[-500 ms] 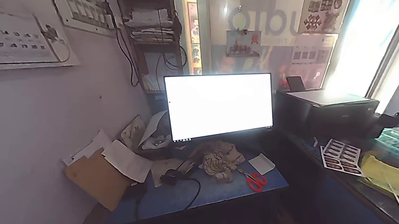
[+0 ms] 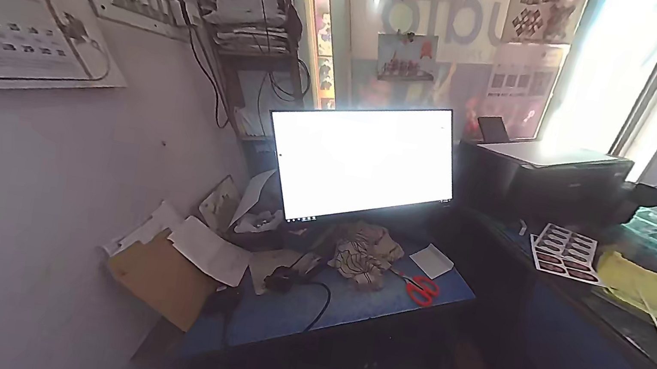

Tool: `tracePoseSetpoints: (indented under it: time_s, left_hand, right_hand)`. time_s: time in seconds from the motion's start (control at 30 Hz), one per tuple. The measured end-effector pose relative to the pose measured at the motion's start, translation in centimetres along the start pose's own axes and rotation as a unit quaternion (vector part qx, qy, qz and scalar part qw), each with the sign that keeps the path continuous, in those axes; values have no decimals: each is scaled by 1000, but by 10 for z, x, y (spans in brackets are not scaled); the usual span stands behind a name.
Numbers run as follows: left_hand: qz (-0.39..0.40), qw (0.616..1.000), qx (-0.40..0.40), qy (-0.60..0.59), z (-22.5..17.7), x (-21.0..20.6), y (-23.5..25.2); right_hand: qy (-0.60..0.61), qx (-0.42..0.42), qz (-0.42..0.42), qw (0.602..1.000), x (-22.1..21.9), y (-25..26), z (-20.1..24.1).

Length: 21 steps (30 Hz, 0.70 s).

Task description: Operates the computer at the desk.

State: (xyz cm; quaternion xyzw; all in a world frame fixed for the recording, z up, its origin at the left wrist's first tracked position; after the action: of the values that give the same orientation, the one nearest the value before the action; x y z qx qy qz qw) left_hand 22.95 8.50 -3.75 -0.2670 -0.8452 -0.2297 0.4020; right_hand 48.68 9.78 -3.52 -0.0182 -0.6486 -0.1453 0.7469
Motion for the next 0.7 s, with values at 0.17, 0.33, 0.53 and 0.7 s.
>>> tracePoseSetpoints:
  time_s: [0.17, 0.33, 0.53, 0.7]
  left_hand:
    - [-8, 1000, -3, -30, 11, -9, -1]
    - [-11, 999, -1, -49, 14, -11, -3]
    - [-8, 999, -9, -40, 18, -13, -2]
    - [-2, 999, 31, -26, 20, -11, 1]
  right_hand:
    - [-9, 0, 1, 1000, -2, 2, -1]
    - [-7, -4, 4, 1000, -3, -1, -2]
    - [-10, 11, -23, 1000, -8, 2, -3]
    - [-5, 16, -36, 999, -7, 5, -3]
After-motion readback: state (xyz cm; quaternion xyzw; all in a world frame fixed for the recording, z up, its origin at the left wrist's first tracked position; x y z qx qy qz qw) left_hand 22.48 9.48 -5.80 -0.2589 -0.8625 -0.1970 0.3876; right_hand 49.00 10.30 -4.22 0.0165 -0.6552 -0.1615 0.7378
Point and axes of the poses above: each hand's wrist, its own y-axis towards the middle knuckle, its own x-axis out of the back of the hand, z = x × y, the point moved 6 cm from there along y, towards the middle knuckle, and after that the axes turned 13 degrees about -y, right-handed, at the moved point
